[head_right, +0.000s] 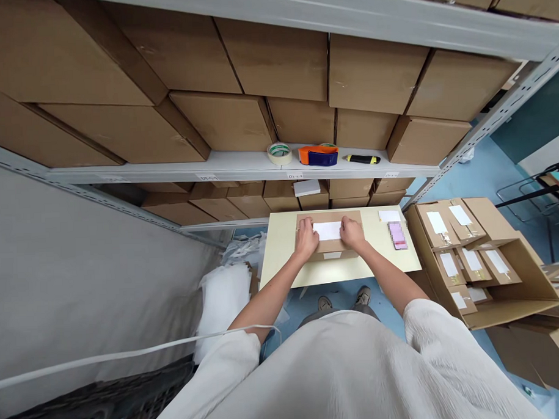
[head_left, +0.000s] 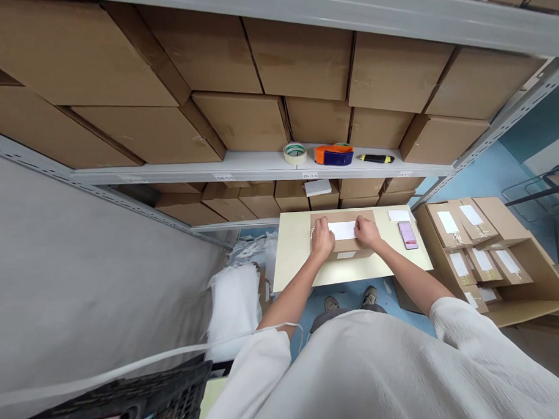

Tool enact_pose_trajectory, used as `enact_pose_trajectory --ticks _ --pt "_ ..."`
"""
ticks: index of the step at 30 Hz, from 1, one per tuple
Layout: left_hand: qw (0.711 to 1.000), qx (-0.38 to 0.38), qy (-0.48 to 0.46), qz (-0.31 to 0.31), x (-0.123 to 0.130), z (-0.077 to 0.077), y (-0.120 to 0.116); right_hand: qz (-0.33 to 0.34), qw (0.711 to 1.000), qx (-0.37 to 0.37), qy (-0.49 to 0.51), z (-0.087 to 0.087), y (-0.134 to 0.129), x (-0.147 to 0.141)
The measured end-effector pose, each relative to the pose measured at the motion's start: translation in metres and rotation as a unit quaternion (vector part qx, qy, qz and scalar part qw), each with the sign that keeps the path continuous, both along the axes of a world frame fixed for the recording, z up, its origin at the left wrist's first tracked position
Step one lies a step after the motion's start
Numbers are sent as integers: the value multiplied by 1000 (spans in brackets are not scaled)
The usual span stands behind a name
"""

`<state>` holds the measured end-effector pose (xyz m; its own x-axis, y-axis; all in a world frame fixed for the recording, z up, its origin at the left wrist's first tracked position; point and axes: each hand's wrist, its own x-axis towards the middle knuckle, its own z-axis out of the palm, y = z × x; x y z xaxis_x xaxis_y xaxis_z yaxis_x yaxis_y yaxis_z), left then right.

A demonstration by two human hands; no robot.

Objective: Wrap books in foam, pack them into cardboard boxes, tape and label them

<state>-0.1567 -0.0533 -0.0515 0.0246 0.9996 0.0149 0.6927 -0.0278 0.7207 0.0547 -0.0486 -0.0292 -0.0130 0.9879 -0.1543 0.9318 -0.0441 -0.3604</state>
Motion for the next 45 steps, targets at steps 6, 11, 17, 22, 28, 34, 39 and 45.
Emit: enact_pose_trajectory --ticks 6,11,17,22,28,34,39,45 --pt "982 48 29 -182 -3 -1 -14 153 986 59 -42 -5 -17 -10" --pt "967 36 60 -244 -12 -13 -19 225 973 51 -22 -28 -35 -9" --pt "969 20 81 -232 -14 -18 -22 221 975 21 -17 -41 -41 -4" --pt "982 0 107 -158 -18 -15 -25 141 989 15 -29 -38 -43 2" --pt "995 -36 84 -37 -39 -16 -34 -28 998 53 -8 -40 -53 28" --pt "995 -97 11 -16 -48 -20 -37 -127 988 3 86 -43 -61 40" --pt "996 -83 -13 -25 -41 -12 -36 -119 986 17 116 -35 -73 44" --pt "997 -40 -29 -62 -18 6 -36 -154 976 64 141 -16 -98 72"
